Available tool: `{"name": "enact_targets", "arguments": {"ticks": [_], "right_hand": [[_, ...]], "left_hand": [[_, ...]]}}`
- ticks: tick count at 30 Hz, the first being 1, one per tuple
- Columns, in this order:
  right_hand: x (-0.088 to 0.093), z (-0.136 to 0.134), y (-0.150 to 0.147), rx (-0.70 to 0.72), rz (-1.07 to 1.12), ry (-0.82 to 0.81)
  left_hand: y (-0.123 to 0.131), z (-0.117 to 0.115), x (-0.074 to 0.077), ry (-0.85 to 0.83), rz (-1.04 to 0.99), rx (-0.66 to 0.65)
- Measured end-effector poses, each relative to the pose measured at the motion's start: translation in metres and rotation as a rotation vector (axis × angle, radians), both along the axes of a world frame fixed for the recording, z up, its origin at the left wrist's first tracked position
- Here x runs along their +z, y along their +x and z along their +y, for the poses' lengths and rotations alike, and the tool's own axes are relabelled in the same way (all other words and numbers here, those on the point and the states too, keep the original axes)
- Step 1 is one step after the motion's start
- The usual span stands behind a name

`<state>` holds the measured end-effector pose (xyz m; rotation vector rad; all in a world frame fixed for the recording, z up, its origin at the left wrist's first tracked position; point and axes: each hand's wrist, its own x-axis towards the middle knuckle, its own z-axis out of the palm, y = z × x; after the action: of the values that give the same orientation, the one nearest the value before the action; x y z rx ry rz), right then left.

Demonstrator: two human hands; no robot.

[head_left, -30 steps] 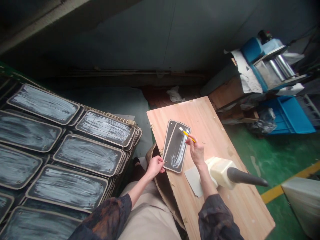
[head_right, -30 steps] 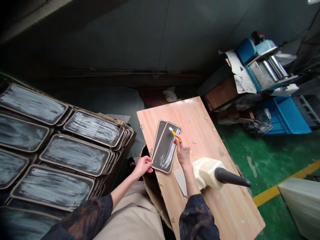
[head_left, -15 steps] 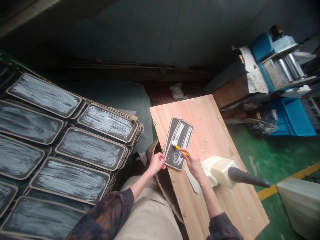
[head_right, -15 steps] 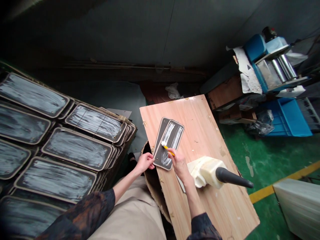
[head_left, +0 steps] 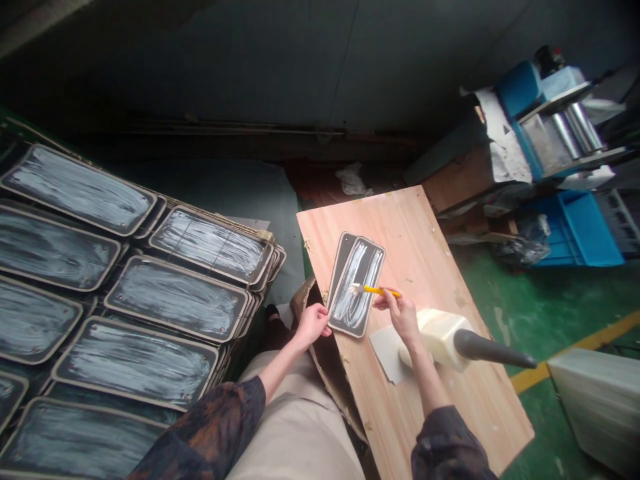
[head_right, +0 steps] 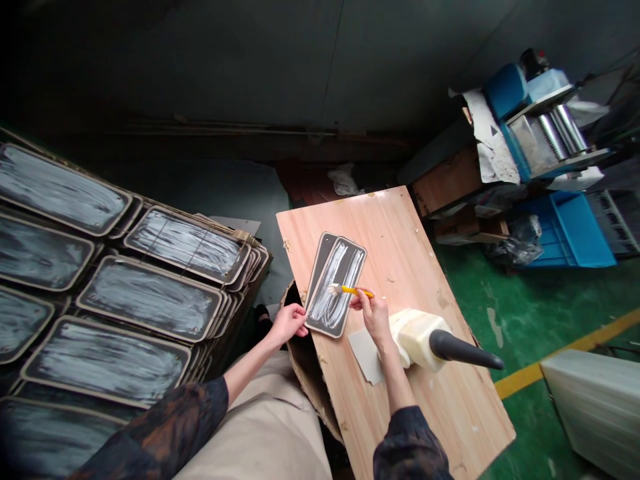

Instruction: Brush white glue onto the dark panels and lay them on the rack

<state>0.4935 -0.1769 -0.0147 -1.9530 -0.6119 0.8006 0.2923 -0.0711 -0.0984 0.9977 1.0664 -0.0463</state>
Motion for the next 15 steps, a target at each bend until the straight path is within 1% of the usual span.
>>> {"name": "enact_targets", "arguments": {"ticks": [3, 6, 8, 11, 13, 15], "right_hand": [[-0.007, 0.018, 0.025, -0.088, -0.199, 0.060], [-0.008, 0.035, 0.037, -0.092, -0.372, 0.080], [-0.009, 0.043, 0.041, -0.045, -0.443, 0.063], [-0.012, 0.051, 0.041, 0.048, -0.515, -0.014], [-0.014, 0.048, 0.038, 0.112, -0.529, -0.060], [-0.012, 0.039, 0.030, 0.165, -0.494, -0.088]], "left_hand": [[-0.001, -0.001, -0.002, 0.005, 0.002, 0.011], [-0.001, -0.001, -0.003, -0.002, 0.007, 0.025], [0.000, -0.001, -0.004, -0.006, 0.004, 0.028], [0.000, -0.001, -0.003, -0.012, 0.006, 0.031], [0.001, -0.001, -0.001, -0.021, 0.009, 0.033], [0.001, 0.000, 0.002, -0.039, 0.013, 0.040]]}}
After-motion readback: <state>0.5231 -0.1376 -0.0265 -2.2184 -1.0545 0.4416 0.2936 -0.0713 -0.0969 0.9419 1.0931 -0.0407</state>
